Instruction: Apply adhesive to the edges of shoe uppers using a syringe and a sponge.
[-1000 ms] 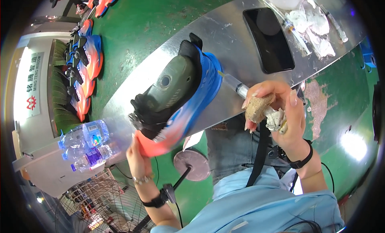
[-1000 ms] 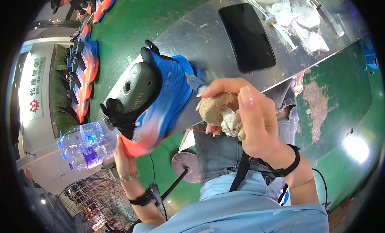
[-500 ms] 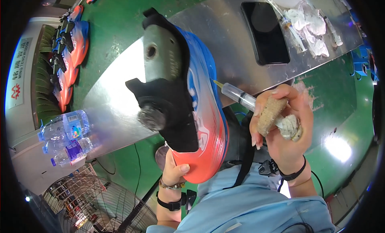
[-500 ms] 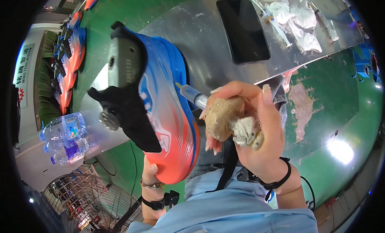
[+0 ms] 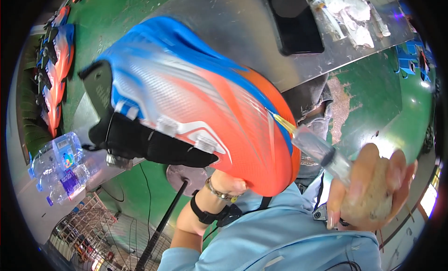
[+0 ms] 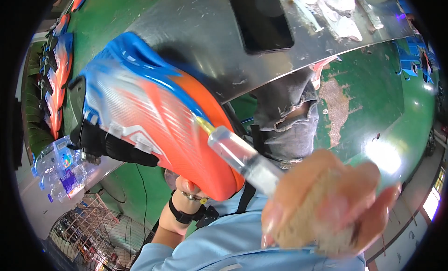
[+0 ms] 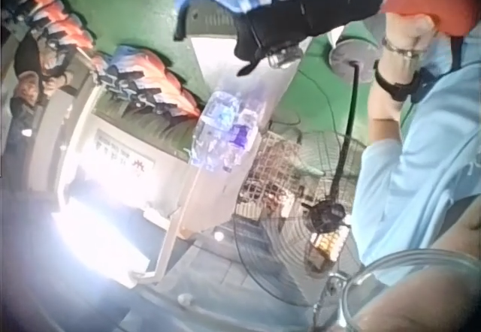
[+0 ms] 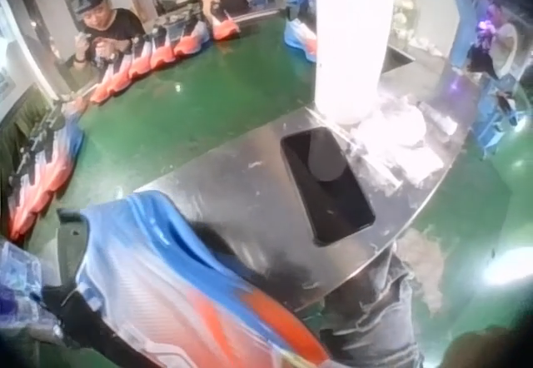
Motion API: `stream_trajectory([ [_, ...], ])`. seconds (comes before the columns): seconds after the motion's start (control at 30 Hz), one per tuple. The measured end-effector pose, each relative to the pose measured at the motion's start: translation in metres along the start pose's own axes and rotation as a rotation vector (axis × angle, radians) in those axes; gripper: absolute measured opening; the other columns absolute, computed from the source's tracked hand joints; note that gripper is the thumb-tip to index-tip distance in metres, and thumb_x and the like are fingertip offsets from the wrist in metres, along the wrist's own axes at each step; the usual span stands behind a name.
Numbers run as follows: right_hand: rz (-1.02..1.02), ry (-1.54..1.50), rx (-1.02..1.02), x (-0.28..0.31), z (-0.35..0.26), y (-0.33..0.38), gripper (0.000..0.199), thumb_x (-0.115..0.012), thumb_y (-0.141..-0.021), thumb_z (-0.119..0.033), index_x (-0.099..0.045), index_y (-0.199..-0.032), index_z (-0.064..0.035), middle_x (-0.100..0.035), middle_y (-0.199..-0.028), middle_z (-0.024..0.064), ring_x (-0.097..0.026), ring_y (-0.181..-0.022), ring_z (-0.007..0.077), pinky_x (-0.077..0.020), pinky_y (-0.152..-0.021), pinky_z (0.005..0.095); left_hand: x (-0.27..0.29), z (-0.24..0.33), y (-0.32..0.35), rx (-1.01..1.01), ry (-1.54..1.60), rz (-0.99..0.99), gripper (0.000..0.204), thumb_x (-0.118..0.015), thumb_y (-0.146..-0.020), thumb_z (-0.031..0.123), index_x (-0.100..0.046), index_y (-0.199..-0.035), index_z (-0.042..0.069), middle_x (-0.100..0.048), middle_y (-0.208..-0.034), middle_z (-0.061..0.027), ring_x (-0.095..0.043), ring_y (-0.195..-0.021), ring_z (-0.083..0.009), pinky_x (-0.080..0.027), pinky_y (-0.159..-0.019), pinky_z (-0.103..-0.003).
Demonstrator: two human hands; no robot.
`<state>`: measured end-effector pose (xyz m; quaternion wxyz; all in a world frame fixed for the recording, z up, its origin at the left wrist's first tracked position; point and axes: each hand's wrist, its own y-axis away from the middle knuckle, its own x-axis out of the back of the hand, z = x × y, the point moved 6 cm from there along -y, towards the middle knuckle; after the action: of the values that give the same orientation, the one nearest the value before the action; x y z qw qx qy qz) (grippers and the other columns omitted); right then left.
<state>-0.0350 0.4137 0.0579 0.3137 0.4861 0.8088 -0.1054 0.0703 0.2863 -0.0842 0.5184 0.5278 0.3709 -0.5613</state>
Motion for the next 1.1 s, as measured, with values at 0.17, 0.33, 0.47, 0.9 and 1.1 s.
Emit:
stream_trajectory([
  [0.17,-0.094,-0.014,0.171,0.012,-0.029,0.02,0.016,-0.037,-0.095,-0.028,-0.049,-0.088,-0.0198,-0.047,-0.074,0.014,-0.05,-0.038,0.0344,-0.047,-0.033,0.0385,-0.02,-0.007,-0.058,0.061,-0.029,0.078,0.099,-0.084,-0.059,0.028,-0.027,-0.136,0.005,-0.036,-0.136,-0.0141,-0.039,-0.126,-0.0295,-0.035,-0.104,-0.047],
  [0.33,-0.008,0.065,0.22,0.015,-0.046,0.023,0.014,-0.037,-0.096,-0.027,-0.048,-0.092,-0.0195,-0.048,-0.075,0.014,-0.05,-0.038,0.0356,-0.0477,-0.032,0.0369,-0.039,-0.006,-0.098,0.027,-0.095,0.049,0.103,-0.085,-0.056,0.03,-0.026,-0.138,0.011,-0.034,-0.138,-0.0041,-0.029,-0.132,-0.0235,-0.022,-0.111,-0.046],
  [0.47,0.042,0.168,0.232,0.018,-0.045,0.022,0.02,-0.03,-0.098,-0.03,-0.047,-0.099,-0.0184,-0.048,-0.077,0.0144,-0.051,-0.038,0.0359,-0.0483,-0.033,0.0357,-0.039,-0.003,-0.113,-0.088,-0.158,0.0,0.081,-0.079,-0.062,0.033,-0.042,-0.132,0.013,-0.034,-0.142,-0.0046,-0.024,-0.135,-0.0229,-0.015,-0.113,-0.047],
  [0.9,0.053,0.311,0.383,0.008,-0.027,0.019,0.03,-0.027,-0.097,-0.04,-0.039,-0.103,-0.0138,-0.047,-0.089,0.02,-0.052,-0.045,0.0332,-0.0524,-0.042,0.0371,-0.058,0.007,-0.145,-0.301,-0.276,0.014,0.087,-0.078,-0.065,0.039,-0.035,-0.134,0.009,-0.034,-0.142,-0.0073,-0.021,-0.136,-0.0225,-0.013,-0.114,-0.046],
  [1.1,0.108,0.349,0.568,0.011,-0.017,0.021,0.032,-0.03,-0.095,-0.043,-0.043,-0.097,-0.0138,-0.048,-0.086,0.0215,-0.051,-0.045,0.0294,-0.0524,-0.043,0.0362,-0.09,0.015,-0.14,-0.358,-0.276,0.115,0.071,-0.067,-0.079,0.039,-0.036,-0.132,0.004,-0.036,-0.14,-0.0108,-0.031,-0.132,-0.0242,-0.024,-0.111,-0.043],
])
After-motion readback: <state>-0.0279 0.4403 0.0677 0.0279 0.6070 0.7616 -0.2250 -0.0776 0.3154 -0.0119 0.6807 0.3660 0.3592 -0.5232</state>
